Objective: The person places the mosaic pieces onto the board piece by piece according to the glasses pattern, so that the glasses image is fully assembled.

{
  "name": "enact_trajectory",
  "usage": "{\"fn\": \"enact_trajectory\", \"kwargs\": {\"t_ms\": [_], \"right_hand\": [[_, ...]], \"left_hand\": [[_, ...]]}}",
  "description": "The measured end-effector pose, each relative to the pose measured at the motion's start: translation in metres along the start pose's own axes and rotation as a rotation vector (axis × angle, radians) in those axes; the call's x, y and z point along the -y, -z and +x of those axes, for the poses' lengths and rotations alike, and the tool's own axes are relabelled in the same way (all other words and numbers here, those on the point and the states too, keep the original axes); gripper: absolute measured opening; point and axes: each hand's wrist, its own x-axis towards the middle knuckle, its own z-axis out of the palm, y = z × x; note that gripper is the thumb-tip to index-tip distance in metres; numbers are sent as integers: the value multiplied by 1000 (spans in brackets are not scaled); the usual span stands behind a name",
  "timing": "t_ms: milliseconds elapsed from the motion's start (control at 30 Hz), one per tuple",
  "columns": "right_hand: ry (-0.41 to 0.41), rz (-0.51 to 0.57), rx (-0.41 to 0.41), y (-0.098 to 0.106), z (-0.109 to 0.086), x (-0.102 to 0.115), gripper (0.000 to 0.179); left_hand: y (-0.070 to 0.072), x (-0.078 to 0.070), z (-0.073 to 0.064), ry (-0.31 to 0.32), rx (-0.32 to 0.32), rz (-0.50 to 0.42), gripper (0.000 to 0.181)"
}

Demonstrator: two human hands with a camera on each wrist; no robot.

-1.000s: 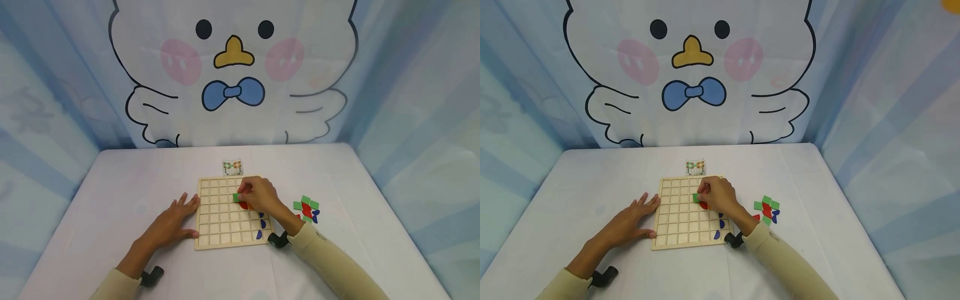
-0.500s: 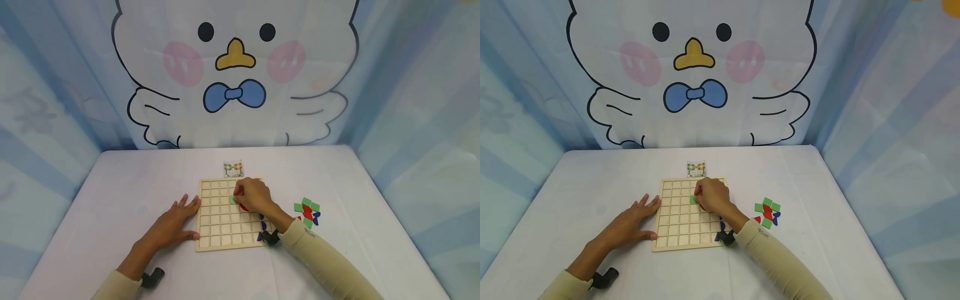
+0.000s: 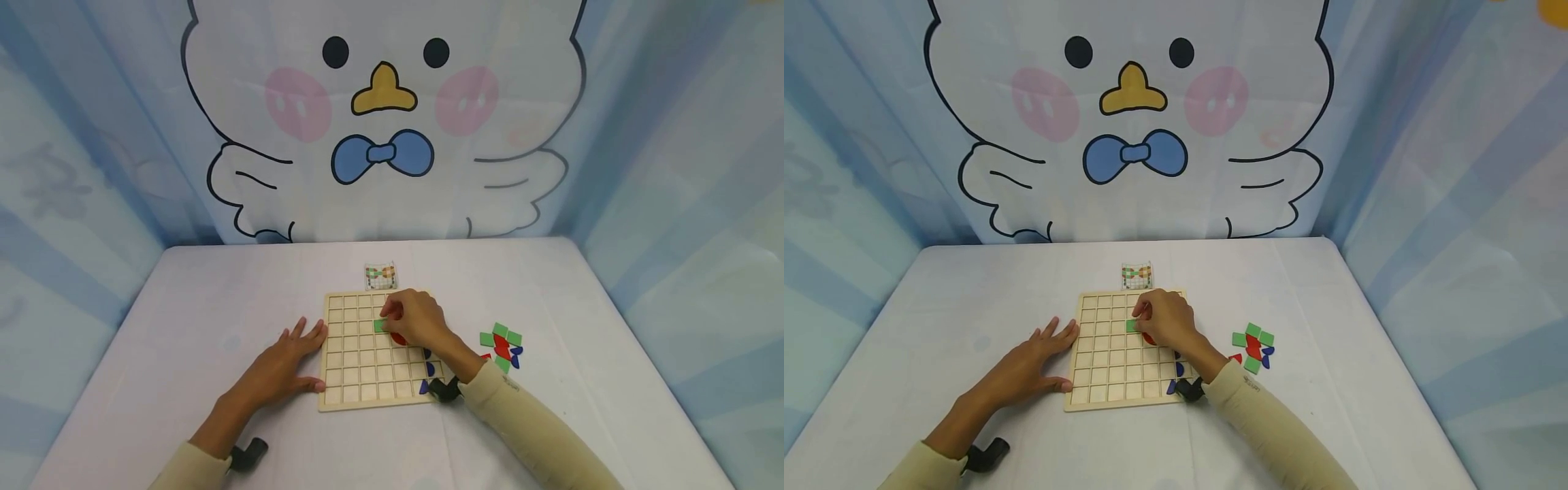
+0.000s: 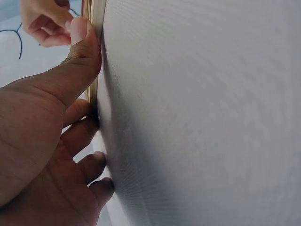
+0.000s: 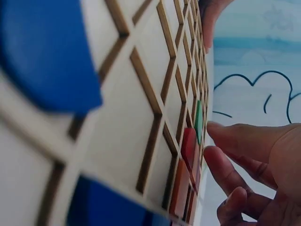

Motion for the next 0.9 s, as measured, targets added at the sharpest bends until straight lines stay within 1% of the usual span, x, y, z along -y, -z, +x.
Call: {"fn": "enact_trajectory", "kwargs": {"t_ms": [133,300,633,767,900], "right_hand": [[-34,21,-23,12,-9,-8,13],[-124,5,-47,29,-23,-25,15],[-274,-35,-117,63,-58,-78,15],[-315,-65,-135,78,-70,-100,20],[-344,-81,-142,89,-80,-118,24]], "left_hand": [[-1,0,1,10,4,0,108],[-1,-1,1,12,4,9,109],[-1,-2,1,18,10,4,109],[-1,-3,1,25,10,9,109],[-1,-3,1,29,10,7,109]]}}
